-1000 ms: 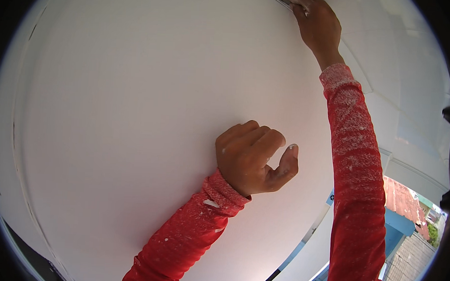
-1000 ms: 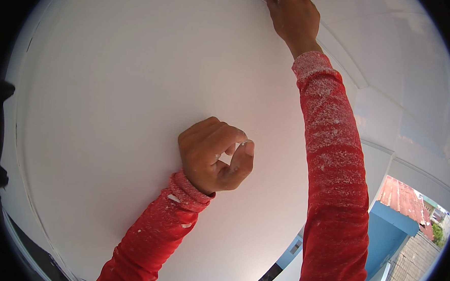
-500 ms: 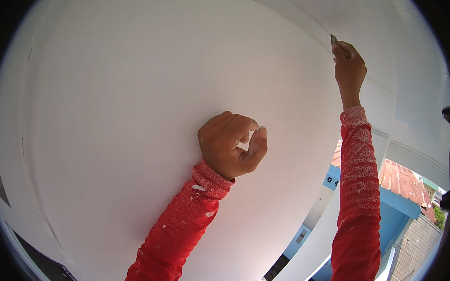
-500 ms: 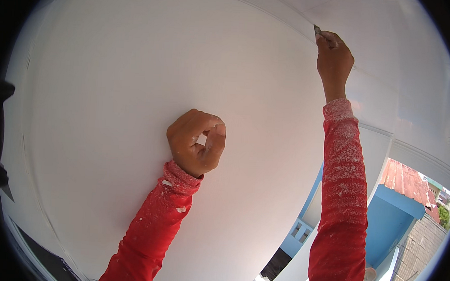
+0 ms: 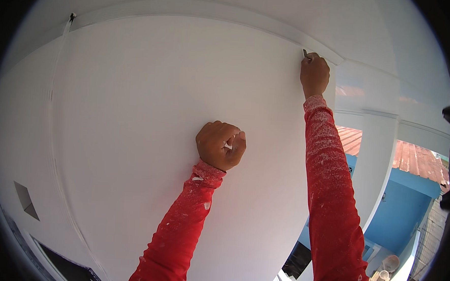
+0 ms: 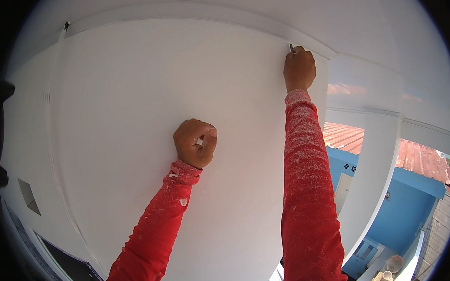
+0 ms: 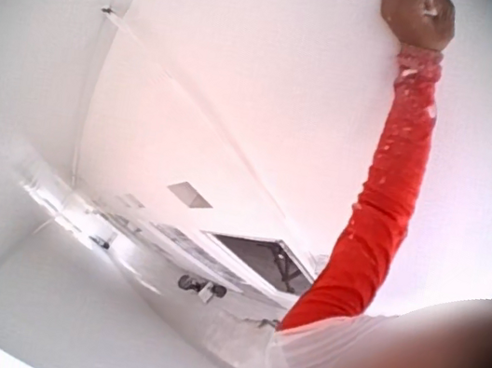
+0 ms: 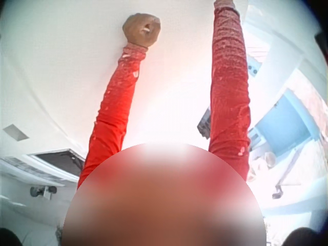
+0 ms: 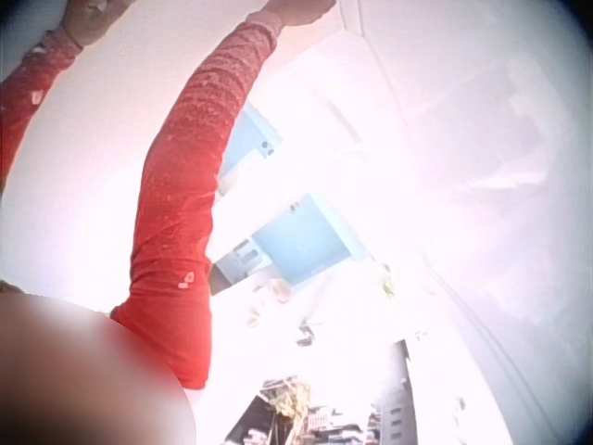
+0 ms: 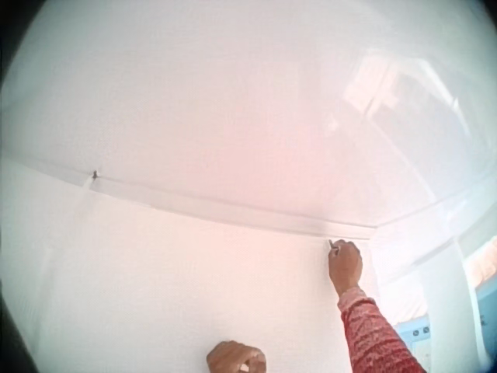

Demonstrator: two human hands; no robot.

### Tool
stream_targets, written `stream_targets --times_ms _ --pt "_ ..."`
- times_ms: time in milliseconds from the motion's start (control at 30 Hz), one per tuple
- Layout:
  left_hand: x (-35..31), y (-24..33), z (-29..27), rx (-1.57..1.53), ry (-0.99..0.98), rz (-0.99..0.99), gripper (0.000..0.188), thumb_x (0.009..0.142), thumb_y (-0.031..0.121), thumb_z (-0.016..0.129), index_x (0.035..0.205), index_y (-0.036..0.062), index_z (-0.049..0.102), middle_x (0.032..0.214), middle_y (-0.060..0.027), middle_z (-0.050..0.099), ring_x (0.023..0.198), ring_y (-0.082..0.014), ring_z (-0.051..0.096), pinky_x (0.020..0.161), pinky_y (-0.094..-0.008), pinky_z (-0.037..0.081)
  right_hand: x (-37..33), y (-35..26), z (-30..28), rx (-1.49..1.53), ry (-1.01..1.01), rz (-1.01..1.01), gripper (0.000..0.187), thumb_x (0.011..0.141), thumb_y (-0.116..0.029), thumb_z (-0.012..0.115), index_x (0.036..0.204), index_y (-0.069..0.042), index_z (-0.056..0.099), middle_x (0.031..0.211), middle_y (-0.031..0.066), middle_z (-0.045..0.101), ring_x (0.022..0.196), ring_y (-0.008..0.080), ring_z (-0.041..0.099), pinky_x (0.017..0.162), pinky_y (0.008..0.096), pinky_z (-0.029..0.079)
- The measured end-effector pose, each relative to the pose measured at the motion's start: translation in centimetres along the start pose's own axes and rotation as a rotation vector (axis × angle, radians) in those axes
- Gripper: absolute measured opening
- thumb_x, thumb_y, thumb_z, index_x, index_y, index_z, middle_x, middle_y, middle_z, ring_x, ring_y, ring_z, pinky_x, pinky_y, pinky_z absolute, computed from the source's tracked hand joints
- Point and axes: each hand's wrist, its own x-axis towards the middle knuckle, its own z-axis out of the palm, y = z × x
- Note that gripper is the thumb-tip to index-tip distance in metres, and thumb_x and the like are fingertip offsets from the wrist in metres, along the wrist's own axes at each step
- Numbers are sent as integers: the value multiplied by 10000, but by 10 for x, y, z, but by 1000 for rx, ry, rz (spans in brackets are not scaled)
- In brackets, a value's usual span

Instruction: The person stands on a wooden plank scaffold and uses a small metal scraper to remove material from the upper edge of a white wall. They repeatedly scrape along the wall-ceiling junction and around a square recess, occasionally stepping down to reposition the plank.

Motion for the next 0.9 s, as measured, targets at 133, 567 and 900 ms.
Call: stream_targets --times_ms 133,567,900 --pt "-5 9 -10 65 -204 17 151 744 119 741 713 118 593 615 16 517 591 -180 511 639 -345 440 -2 -28 7 12 -5 39 250 922 -221 606 1072 -69 734 1067 153 704 975 361 694 848 473 569" --pt "-15 11 -24 96 -317 202 217 734 197 765 722 70 590 848 -69 570 853 -273 588 839 -418 491 -97 -231 -9 827 -299 -403 205 894 -222 698 993 -57 771 943 106 730 813 264 692 792 367 555" --pt "-20 10 -25 100 -322 159 203 685 128 761 686 98 560 810 -45 546 779 -236 549 763 -394 460 -37 -109 -16 238 75 191 186 898 -244 649 969 -131 777 983 71 736 875 308 713 763 449 563"
